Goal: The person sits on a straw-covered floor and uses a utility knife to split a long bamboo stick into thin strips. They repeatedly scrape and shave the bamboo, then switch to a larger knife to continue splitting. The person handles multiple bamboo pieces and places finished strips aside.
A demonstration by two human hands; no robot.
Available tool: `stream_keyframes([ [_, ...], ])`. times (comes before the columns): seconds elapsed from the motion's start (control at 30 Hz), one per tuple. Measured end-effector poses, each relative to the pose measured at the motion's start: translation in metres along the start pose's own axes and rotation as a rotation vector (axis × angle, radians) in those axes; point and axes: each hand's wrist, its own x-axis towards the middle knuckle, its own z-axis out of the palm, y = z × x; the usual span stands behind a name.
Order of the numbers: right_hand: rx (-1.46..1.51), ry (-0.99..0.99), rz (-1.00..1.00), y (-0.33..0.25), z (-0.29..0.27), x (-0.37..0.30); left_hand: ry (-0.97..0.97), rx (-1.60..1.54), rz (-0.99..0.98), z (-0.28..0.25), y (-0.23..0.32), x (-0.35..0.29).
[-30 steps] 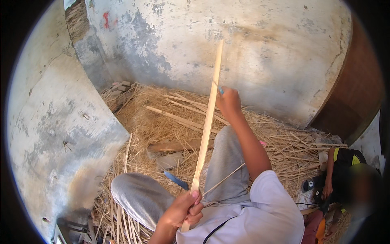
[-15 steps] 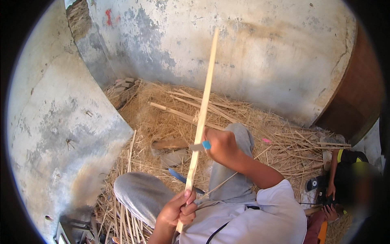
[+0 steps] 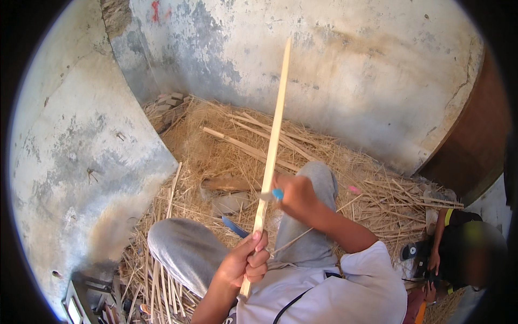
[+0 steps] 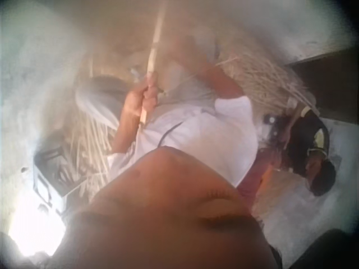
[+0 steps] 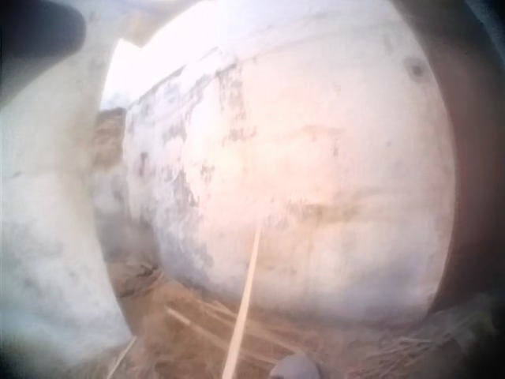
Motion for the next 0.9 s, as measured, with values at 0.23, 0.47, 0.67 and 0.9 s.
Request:
stream_keyframes([
  [0.23,-0.15,-0.043,0.482,0.063,0.025,0.054,0.063,-0.063,0.006,-0.003,-0.008,0.007],
  [0.47,-0.008,-0.165,0.159,0.021,0.04,0.017,0.045,-0.084,0.054,-0.032,0.001,0.0],
  [0.67,-0.188,-0.197,0.412,0.057,0.033,0.069,0.146,-0.035,-0.002,-0.025,0.005,-0.009],
  [0.9,-0.034,0.009,0.23,0.05,0.048,0.073,0.031,-0.103,0.028,-0.028,0.013,-0.003],
])
